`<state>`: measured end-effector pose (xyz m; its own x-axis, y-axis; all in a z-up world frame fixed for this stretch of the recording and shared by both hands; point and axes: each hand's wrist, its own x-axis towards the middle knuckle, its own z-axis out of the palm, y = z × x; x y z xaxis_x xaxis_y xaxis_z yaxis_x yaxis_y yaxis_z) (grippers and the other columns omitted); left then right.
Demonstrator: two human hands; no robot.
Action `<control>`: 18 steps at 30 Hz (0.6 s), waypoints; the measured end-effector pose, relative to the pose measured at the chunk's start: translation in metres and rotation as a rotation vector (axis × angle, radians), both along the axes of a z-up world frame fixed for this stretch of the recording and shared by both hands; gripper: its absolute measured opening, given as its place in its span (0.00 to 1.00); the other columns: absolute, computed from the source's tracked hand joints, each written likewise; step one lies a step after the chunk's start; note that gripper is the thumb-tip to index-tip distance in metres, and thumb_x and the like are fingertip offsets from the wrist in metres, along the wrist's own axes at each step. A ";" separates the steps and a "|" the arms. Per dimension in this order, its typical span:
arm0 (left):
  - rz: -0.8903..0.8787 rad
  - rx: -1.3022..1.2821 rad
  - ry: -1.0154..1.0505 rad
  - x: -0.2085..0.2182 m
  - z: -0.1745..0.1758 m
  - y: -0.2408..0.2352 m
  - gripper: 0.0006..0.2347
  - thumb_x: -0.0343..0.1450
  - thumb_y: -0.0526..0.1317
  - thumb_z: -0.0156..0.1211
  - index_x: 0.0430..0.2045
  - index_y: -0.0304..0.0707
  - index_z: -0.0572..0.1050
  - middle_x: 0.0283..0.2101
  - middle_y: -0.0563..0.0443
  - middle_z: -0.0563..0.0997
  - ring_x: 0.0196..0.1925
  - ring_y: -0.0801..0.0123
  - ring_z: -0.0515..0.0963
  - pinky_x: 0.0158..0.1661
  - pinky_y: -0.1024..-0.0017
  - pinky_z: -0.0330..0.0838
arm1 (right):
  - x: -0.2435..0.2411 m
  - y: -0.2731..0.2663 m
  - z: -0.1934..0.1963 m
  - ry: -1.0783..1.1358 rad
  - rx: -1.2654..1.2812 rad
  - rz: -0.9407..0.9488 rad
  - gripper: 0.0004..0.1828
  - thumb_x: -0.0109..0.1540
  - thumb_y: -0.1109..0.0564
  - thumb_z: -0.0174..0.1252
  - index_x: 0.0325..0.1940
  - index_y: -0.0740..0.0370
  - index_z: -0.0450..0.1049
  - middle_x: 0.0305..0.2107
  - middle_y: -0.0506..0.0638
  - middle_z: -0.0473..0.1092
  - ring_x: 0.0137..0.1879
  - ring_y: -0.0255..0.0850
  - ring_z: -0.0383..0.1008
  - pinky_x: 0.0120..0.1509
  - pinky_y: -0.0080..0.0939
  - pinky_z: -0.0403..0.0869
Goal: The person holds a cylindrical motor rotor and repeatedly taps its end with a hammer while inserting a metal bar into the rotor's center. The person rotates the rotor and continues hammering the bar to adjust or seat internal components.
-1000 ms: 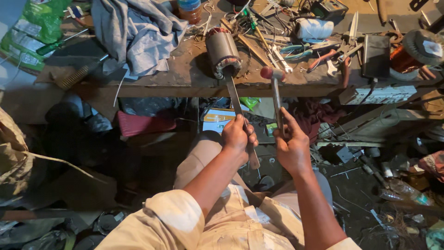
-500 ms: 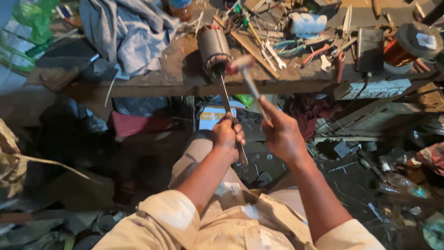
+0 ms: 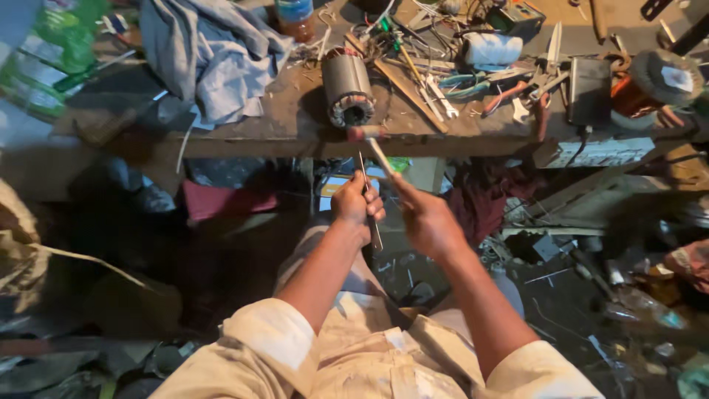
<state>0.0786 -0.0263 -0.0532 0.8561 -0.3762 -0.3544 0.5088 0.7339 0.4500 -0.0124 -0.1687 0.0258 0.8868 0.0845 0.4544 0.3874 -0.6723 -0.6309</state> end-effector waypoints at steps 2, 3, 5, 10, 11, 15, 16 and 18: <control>-0.012 -0.033 0.019 -0.014 0.009 0.005 0.12 0.78 0.49 0.45 0.28 0.46 0.67 0.17 0.59 0.63 0.14 0.76 0.60 0.18 0.73 0.57 | -0.001 -0.005 -0.006 0.166 -0.031 -0.067 0.35 0.63 0.72 0.55 0.75 0.57 0.66 0.41 0.62 0.74 0.43 0.37 0.73 0.47 0.36 0.71; -0.026 -0.060 0.028 -0.022 0.013 0.005 0.12 0.78 0.49 0.45 0.28 0.46 0.66 0.17 0.59 0.62 0.14 0.76 0.60 0.18 0.73 0.58 | -0.002 -0.012 -0.010 0.247 0.023 -0.121 0.38 0.63 0.73 0.53 0.77 0.56 0.65 0.38 0.63 0.72 0.40 0.39 0.69 0.44 0.37 0.71; -0.054 -0.070 0.055 -0.060 0.013 0.006 0.12 0.79 0.49 0.45 0.28 0.46 0.66 0.17 0.58 0.62 0.13 0.75 0.61 0.17 0.72 0.59 | -0.026 -0.022 -0.024 0.285 0.123 -0.157 0.38 0.63 0.74 0.52 0.78 0.57 0.64 0.38 0.60 0.72 0.40 0.38 0.67 0.43 0.36 0.70; -0.117 0.050 0.048 -0.104 0.030 0.004 0.11 0.79 0.49 0.44 0.30 0.46 0.66 0.17 0.55 0.63 0.12 0.72 0.62 0.16 0.69 0.61 | -0.039 -0.035 -0.037 0.133 0.219 -0.146 0.41 0.56 0.75 0.48 0.74 0.60 0.63 0.40 0.55 0.74 0.45 0.37 0.70 0.51 0.33 0.70; -0.112 0.057 0.029 -0.102 0.032 0.004 0.11 0.79 0.48 0.43 0.30 0.45 0.65 0.17 0.55 0.63 0.12 0.72 0.62 0.16 0.69 0.61 | -0.039 -0.034 -0.038 0.178 0.216 -0.191 0.38 0.58 0.74 0.50 0.73 0.59 0.64 0.40 0.54 0.74 0.43 0.36 0.71 0.50 0.32 0.71; -0.089 0.062 0.013 -0.092 0.033 0.004 0.12 0.79 0.49 0.42 0.30 0.44 0.65 0.17 0.54 0.63 0.13 0.72 0.62 0.16 0.69 0.61 | -0.048 -0.033 -0.040 0.256 0.169 -0.257 0.34 0.61 0.70 0.52 0.72 0.57 0.65 0.37 0.55 0.75 0.41 0.35 0.75 0.50 0.32 0.72; -0.084 0.061 0.016 -0.086 0.032 0.005 0.13 0.79 0.49 0.42 0.30 0.43 0.65 0.18 0.54 0.63 0.13 0.72 0.62 0.16 0.69 0.61 | -0.050 -0.033 -0.040 0.241 0.152 -0.245 0.35 0.60 0.71 0.52 0.72 0.57 0.65 0.37 0.56 0.75 0.41 0.35 0.75 0.50 0.32 0.72; -0.065 0.049 0.025 -0.075 0.031 0.005 0.12 0.79 0.49 0.43 0.30 0.44 0.65 0.17 0.55 0.63 0.12 0.73 0.61 0.16 0.70 0.60 | -0.051 -0.033 -0.040 0.242 0.161 -0.244 0.32 0.62 0.69 0.53 0.72 0.57 0.65 0.38 0.54 0.76 0.42 0.35 0.75 0.51 0.32 0.72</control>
<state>0.0038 -0.0217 -0.0226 0.8212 -0.4121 -0.3948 0.5660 0.6766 0.4711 -0.0630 -0.2012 -0.0144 0.9554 -0.1977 0.2193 0.0548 -0.6111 -0.7896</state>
